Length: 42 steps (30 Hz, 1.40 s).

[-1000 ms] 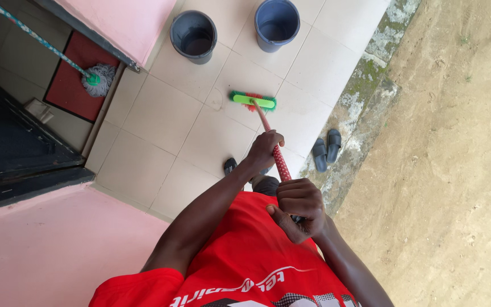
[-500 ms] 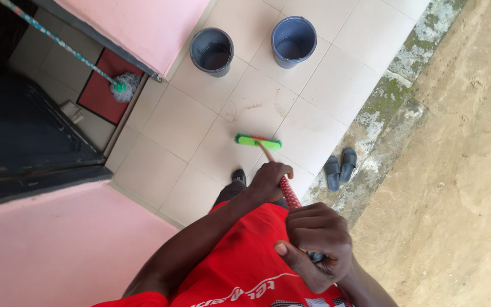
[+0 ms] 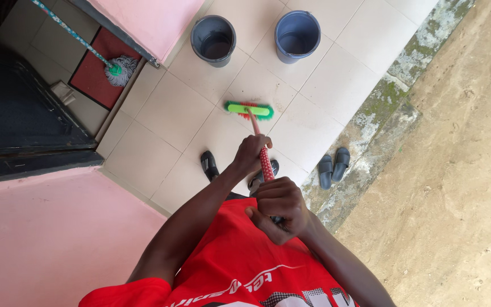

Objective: The person sweeps a tiled outdoor area using a broom, moving debris towards a corner and then lifting the broom away from the surface.

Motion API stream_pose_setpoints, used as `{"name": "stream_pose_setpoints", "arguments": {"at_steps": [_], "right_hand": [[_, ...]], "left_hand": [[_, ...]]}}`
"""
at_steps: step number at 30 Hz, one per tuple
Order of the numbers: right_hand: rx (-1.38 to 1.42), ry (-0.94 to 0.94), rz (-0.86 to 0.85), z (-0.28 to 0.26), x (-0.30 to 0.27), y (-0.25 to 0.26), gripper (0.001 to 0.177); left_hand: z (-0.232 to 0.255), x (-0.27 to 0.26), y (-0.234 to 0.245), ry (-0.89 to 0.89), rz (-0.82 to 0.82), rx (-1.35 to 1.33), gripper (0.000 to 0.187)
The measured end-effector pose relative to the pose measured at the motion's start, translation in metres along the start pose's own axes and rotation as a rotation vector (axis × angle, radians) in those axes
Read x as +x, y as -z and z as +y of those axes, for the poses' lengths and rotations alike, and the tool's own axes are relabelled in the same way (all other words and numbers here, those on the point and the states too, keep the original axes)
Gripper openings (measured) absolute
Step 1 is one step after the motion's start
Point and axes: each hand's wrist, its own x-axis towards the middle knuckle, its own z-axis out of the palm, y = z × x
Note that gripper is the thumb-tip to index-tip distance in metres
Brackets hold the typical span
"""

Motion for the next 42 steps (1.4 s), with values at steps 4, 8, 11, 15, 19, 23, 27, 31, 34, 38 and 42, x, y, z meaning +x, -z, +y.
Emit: {"name": "stream_pose_setpoints", "arguments": {"at_steps": [4,8,11,15,19,23,27,31,34,38,42], "right_hand": [[-0.053,-0.013,-0.017,-0.008,0.016,-0.017,0.047],[-0.034,-0.046,-0.038,-0.037,0.037,-0.032,0.046],[-0.028,-0.078,-0.034,-0.056,0.054,-0.038,0.043],[0.025,-0.095,-0.032,-0.057,0.067,-0.055,0.039],[0.026,-0.126,-0.034,-0.033,0.069,-0.083,0.042],[0.017,-0.108,-0.009,-0.012,0.069,-0.106,0.039],[-0.020,-0.056,0.023,0.009,0.069,-0.131,0.038],[-0.104,-0.023,0.046,0.029,0.071,-0.154,0.041],[-0.157,-0.016,0.039,0.036,0.074,-0.164,0.042],[-0.180,-0.019,0.055,0.020,0.088,-0.170,0.039],[-0.146,-0.058,0.073,-0.011,0.104,-0.178,0.038]], "left_hand": [[0.000,0.003,0.020,-0.031,0.011,-0.056,0.018],[0.012,-0.013,0.046,-0.086,0.018,-0.097,0.022],[0.022,-0.036,0.058,-0.216,0.148,-0.072,0.024],[0.011,-0.055,0.071,0.028,-0.081,-0.093,0.021],[-0.025,-0.071,0.072,0.018,-0.081,-0.033,0.018],[-0.061,-0.075,0.078,0.056,-0.106,-0.043,0.021],[-0.087,-0.066,0.089,0.098,-0.070,-0.075,0.019],[-0.106,-0.049,0.091,0.046,0.001,-0.077,0.016],[-0.112,-0.044,0.092,0.005,0.039,-0.106,0.016],[-0.098,-0.047,0.109,-0.011,0.053,-0.130,0.015],[-0.074,-0.073,0.138,-0.032,0.074,-0.194,0.017]]}}
